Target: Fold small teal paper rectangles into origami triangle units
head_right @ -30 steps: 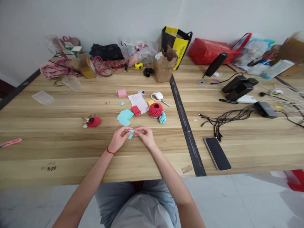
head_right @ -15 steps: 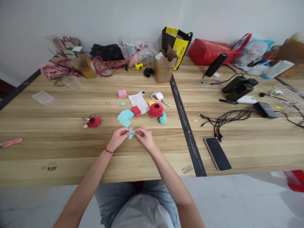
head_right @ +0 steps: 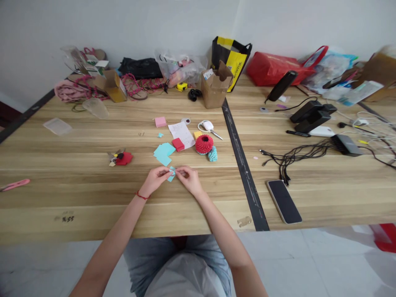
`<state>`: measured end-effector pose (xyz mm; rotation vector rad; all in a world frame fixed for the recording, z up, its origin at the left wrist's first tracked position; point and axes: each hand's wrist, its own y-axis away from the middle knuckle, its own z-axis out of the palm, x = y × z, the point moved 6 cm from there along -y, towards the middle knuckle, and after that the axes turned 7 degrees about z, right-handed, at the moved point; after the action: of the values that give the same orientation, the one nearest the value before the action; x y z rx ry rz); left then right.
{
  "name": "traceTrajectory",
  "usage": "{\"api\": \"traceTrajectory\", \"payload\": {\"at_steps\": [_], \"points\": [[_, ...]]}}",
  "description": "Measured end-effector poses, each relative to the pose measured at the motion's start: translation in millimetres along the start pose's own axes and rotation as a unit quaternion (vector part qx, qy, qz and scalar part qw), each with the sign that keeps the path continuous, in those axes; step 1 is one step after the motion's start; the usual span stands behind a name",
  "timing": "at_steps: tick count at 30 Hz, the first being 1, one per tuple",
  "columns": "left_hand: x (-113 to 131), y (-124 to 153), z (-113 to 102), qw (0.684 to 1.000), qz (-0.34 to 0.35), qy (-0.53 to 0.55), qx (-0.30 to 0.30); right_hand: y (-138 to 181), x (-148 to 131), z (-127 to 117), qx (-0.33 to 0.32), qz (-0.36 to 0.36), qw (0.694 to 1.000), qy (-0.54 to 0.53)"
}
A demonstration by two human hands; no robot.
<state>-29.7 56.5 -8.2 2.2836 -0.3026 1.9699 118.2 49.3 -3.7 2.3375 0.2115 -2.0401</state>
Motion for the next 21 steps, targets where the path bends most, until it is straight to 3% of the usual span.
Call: {"api": "traceTrajectory", "payload": {"at_steps": [10, 21], "points": [[4, 2, 0, 1.0, -0.016, 0.01, 0.005, 4, -13, 0, 0.002, -0.069, 0.995, 0.073], [-1, 0, 1, 0.999, -0.031, 0.034, -0.007, 11, -19, 1, -0.056, -0.175, 0.964, 0.192]]}}
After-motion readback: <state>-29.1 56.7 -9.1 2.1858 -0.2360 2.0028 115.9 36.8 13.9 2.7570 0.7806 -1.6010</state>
